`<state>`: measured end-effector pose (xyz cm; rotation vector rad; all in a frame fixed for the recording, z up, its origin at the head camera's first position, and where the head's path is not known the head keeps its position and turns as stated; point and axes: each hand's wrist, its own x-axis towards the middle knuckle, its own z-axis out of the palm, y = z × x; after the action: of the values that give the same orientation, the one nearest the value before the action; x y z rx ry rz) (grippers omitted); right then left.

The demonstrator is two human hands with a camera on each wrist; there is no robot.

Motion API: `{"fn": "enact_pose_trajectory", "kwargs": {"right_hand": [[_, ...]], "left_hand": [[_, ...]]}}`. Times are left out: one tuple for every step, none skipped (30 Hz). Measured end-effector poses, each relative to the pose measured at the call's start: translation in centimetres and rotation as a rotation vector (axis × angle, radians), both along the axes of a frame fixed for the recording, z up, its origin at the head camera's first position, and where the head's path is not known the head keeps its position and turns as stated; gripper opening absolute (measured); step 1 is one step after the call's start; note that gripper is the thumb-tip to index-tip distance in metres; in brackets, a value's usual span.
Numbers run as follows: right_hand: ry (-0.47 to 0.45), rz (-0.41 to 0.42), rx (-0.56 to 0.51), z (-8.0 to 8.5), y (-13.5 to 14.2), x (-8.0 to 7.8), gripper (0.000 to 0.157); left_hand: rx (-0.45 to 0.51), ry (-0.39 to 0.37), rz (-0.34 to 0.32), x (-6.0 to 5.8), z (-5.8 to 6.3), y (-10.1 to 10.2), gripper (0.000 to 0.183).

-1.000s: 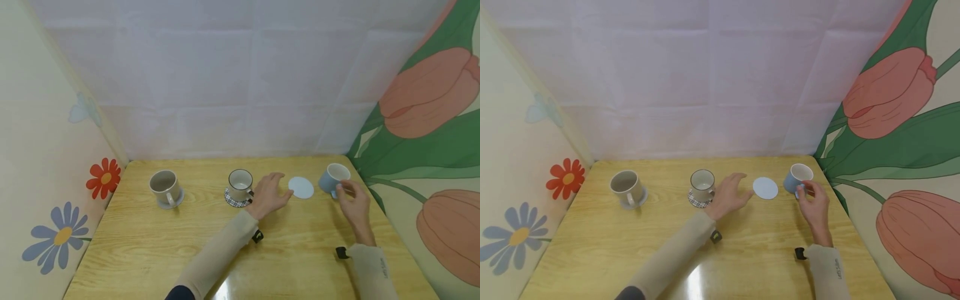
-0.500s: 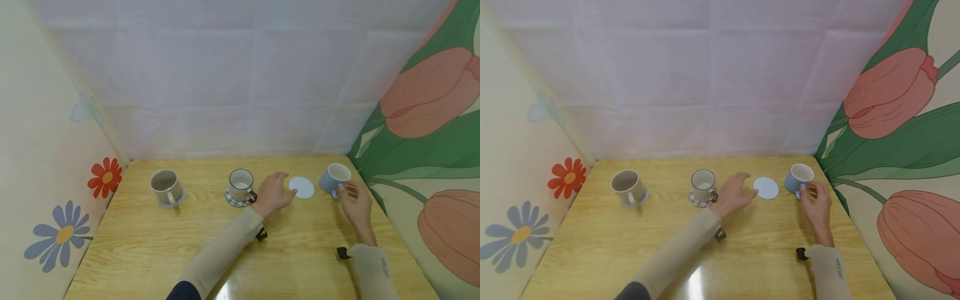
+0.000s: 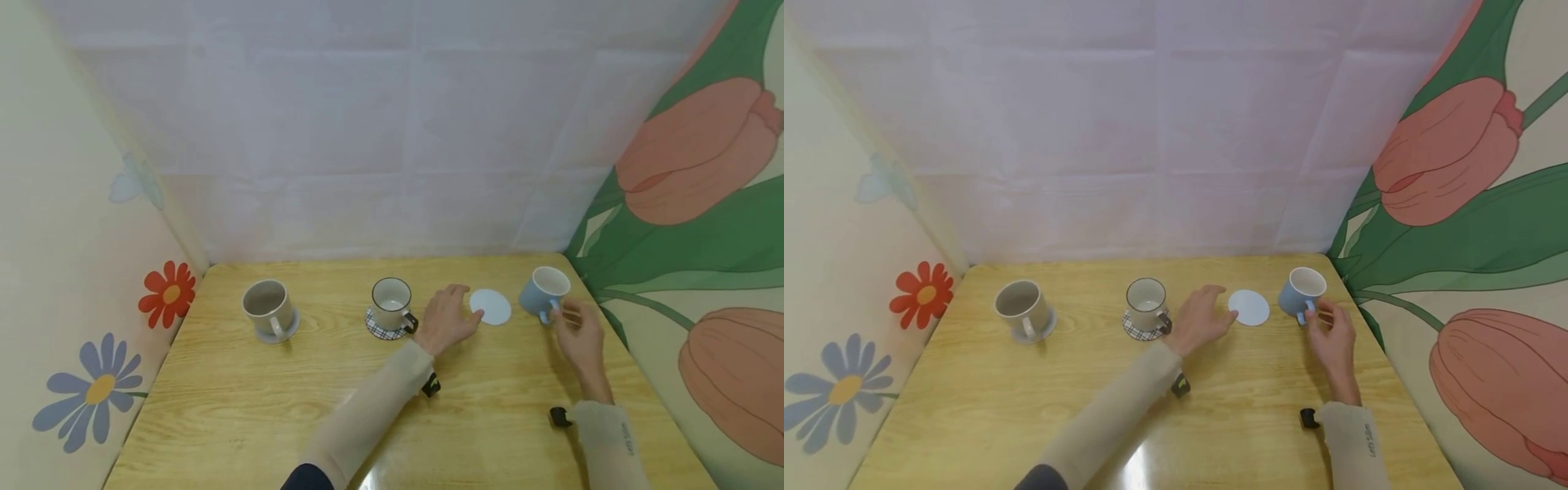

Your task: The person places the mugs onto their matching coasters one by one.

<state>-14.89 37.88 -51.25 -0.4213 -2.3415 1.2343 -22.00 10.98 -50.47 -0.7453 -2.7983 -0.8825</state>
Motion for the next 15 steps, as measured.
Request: {"fn": "enact_pose_trajectory", "kwargs": {"right_hand": [[-0.007,0.002,-0.006,-0.1,0.1,0.0,0.042],[-0.016,0.001,-0.011,-0.2,0.1,0.0,0.042],[-0.020,0.005,-0.017,-0.3,0.2,0.0,0.042],[-0.028,0.009,-0.020,-0.5,0.3,0.0,0.043],[-0.029,0.012,-0.018,-0.6,0.3,-0.1,0.043],[-0.031,0.017,-0.016,-0.7,0.4,-0.1,0.043],[-0.035,0.018,-0.015,-0.8,0.4,-0.1,0.043],[-0.043,0.022,-0.011,-0.9,0.4,-0.1,0.043],[-0.052,0.024,-0.007,-1.0,0.5,-0.1,0.043],[-0.063,0.024,-0.001,-1.1,0.5,-0.1,0.044],[-0.074,0.024,0.003,-1.1,0.6,0.0,0.045],[-0.082,0.021,0.003,-1.1,0.6,0.0,0.045],[-0.090,0.018,0.002,-1.1,0.6,0.0,0.046],[-0.095,0.013,-0.001,-1.2,0.6,0.1,0.046],[-0.100,0.007,-0.004,-1.2,0.6,0.1,0.047]], "left_hand": [[0.002,0.002,0.001,0.0,-0.1,0.1,0.060],[0.008,-0.002,0.001,0.0,-0.2,0.2,0.060],[0.013,-0.011,0.000,0.0,-0.3,0.3,0.060],[0.015,-0.017,0.001,0.0,-0.4,0.4,0.060],[0.018,-0.024,0.000,0.0,-0.5,0.5,0.059],[0.021,-0.028,-0.001,0.0,-0.6,0.5,0.059],[0.024,-0.037,0.001,0.0,-0.7,0.6,0.059],[0.026,-0.043,0.003,0.0,-0.8,0.7,0.059],[0.027,-0.044,0.007,0.0,-0.8,0.7,0.059],[0.029,-0.045,0.010,0.0,-0.9,0.8,0.058],[0.033,-0.046,0.013,0.0,-1.0,0.9,0.058],[0.034,-0.045,0.016,0.0,-1.1,1.0,0.058],[0.036,-0.045,0.017,0.0,-1.3,1.1,0.057],[0.037,-0.045,0.017,0.0,-1.4,1.3,0.057],[0.042,-0.047,0.015,0.0,-1.5,1.4,0.057]]}}
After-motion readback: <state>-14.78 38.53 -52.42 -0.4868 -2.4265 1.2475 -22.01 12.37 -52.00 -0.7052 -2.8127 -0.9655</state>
